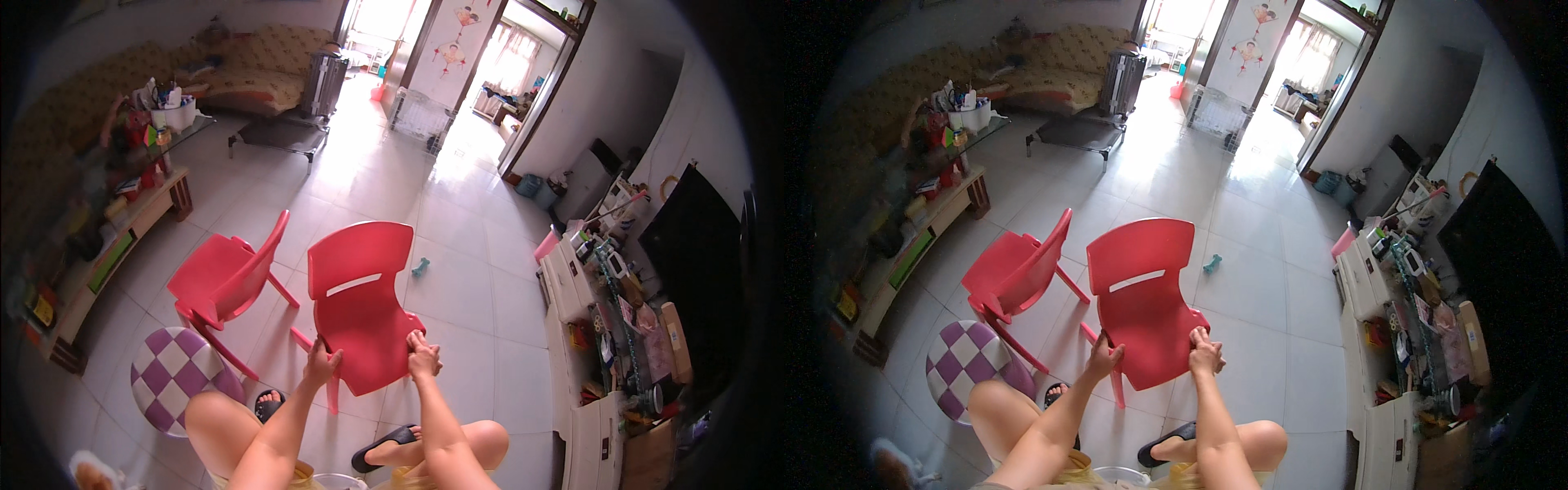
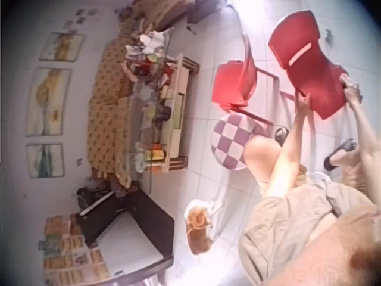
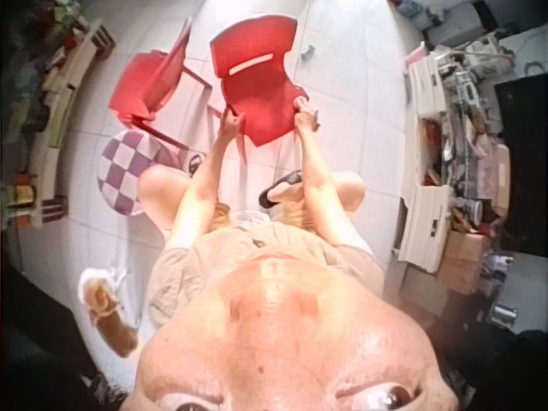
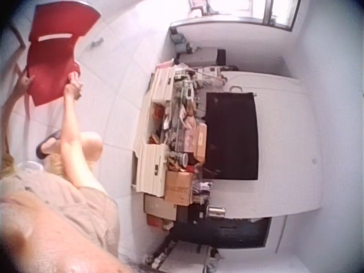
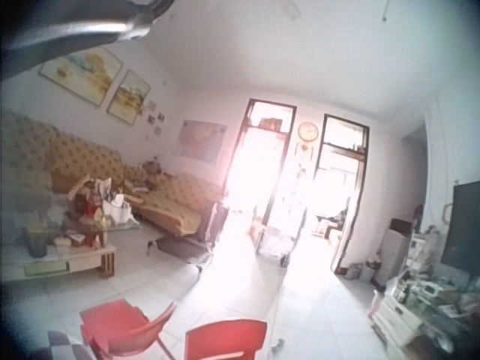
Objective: The person sits on the floor and wipes a red plastic chair with a cloth. They clean the seat, backrest, and legs of the chair, turning it over to reach different areas. A small dog is visible in the background.
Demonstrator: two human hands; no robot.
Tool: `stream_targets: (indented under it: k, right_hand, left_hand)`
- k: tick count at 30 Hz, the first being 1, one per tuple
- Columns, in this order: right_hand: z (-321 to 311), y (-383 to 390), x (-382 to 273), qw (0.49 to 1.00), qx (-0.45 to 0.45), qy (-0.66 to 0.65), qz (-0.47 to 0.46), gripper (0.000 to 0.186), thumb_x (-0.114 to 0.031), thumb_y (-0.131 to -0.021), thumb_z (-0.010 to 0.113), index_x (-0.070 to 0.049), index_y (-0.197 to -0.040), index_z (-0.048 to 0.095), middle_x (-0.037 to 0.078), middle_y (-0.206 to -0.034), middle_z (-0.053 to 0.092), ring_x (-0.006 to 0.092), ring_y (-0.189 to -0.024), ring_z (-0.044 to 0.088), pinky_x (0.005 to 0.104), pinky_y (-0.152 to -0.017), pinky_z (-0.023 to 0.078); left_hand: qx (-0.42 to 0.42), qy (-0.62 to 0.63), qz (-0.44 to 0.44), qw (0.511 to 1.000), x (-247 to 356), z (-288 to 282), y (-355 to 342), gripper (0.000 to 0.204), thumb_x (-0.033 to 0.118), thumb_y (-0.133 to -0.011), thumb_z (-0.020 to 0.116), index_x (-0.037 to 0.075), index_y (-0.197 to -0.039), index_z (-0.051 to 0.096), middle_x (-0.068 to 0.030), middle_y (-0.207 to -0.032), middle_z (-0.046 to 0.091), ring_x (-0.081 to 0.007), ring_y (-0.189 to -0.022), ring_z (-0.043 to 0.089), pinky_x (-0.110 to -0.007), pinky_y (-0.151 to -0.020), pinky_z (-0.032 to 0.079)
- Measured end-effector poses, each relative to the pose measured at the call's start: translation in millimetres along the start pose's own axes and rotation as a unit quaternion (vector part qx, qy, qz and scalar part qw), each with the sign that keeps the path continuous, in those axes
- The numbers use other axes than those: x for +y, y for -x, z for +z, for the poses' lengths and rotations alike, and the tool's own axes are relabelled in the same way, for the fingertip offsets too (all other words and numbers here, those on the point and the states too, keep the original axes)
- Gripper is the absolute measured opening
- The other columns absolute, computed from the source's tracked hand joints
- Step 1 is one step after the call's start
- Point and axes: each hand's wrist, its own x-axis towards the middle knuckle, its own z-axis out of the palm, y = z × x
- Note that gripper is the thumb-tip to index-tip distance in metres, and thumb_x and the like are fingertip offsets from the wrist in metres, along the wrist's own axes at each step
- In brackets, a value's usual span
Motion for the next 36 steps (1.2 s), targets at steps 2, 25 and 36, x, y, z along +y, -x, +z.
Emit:
stream_targets:
  k: [2,25,36]
  right_hand:
    - [18,3,3,0.999,0.025,0.022,-0.033,0.063,-0.006,-0.080,0.057,-0.038,-0.134,0.067,-0.007,-0.153,0.052,0.0282,-0.116,0.051,0.0384,-0.105,0.043]
    - [34,151,-43,0.977,0.091,-0.057,-0.185,0.070,0.002,-0.077,0.066,-0.024,-0.142,0.062,0.000,-0.151,0.056,0.0260,-0.097,0.055,0.0326,-0.094,0.048]
    - [33,25,7,0.930,0.100,-0.331,0.123,0.038,-0.016,-0.103,0.045,-0.016,-0.135,0.066,-0.003,-0.110,0.069,0.0199,-0.097,0.050,0.0318,-0.092,0.045]
  left_hand:
    - [0.024,-0.024,-0.013,0.999,12,3,3,0.085,0.041,-0.093,0.067,-0.011,-0.151,0.032,-0.0314,-0.148,0.046,-0.0453,-0.138,0.044,-0.046,-0.116,0.036]
    - [0.020,0.051,-0.048,0.997,17,1,-9,0.067,0.028,-0.093,0.061,-0.001,-0.149,0.038,-0.0294,-0.139,0.055,-0.0446,-0.131,0.051,-0.049,-0.112,0.039]
    - [0.012,0.085,-0.027,0.996,7,1,-4,0.066,0.030,-0.097,0.060,-0.002,-0.150,0.037,-0.0288,-0.139,0.054,-0.0439,-0.130,0.051,-0.047,-0.112,0.038]
